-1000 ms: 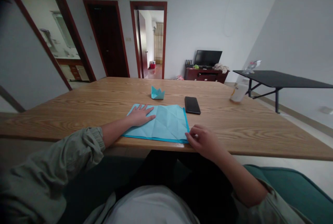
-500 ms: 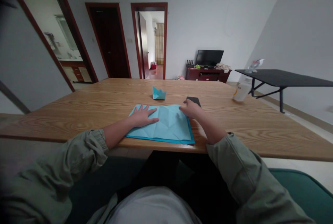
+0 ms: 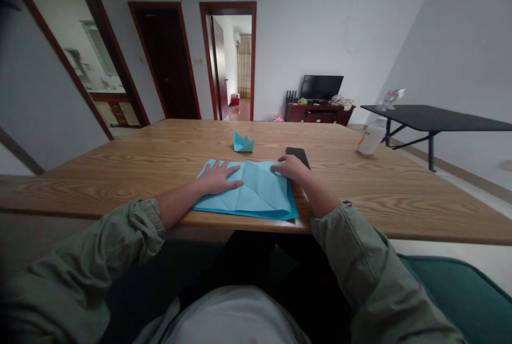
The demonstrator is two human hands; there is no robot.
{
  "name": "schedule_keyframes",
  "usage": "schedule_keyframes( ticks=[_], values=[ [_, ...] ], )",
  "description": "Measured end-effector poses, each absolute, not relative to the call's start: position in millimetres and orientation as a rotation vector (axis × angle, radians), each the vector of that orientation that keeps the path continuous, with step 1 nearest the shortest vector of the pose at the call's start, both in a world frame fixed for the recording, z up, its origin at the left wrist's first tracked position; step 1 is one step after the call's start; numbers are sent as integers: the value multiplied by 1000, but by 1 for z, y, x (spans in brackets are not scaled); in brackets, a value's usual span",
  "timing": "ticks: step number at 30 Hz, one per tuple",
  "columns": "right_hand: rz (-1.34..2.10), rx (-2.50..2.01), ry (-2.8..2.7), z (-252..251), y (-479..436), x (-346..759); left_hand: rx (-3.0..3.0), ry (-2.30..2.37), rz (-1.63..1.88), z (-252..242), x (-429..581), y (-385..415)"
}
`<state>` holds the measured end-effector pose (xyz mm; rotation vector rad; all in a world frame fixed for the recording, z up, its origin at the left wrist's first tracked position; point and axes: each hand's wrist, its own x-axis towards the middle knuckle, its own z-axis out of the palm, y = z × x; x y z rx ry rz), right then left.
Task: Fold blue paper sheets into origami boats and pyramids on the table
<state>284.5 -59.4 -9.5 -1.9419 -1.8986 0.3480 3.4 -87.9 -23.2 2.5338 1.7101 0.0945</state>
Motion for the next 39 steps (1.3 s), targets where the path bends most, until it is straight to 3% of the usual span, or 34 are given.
schedule_keyframes(
  ticks=[3,19,26,39],
  values=[
    [431,-1861,-1883,-11,-60,289,2533,1710,99,-23,4,-88],
    [37,-1867,-1935,-12,-63,282,2528,1707,93,-22,4,-89],
    [-32,-1951,-1960,-12,-64,286,2686,1688,313,-12,11,-100],
    [-278,-2012,-2208,-13,-82,284,2605,1480,60,-21,5,-93]
  ],
)
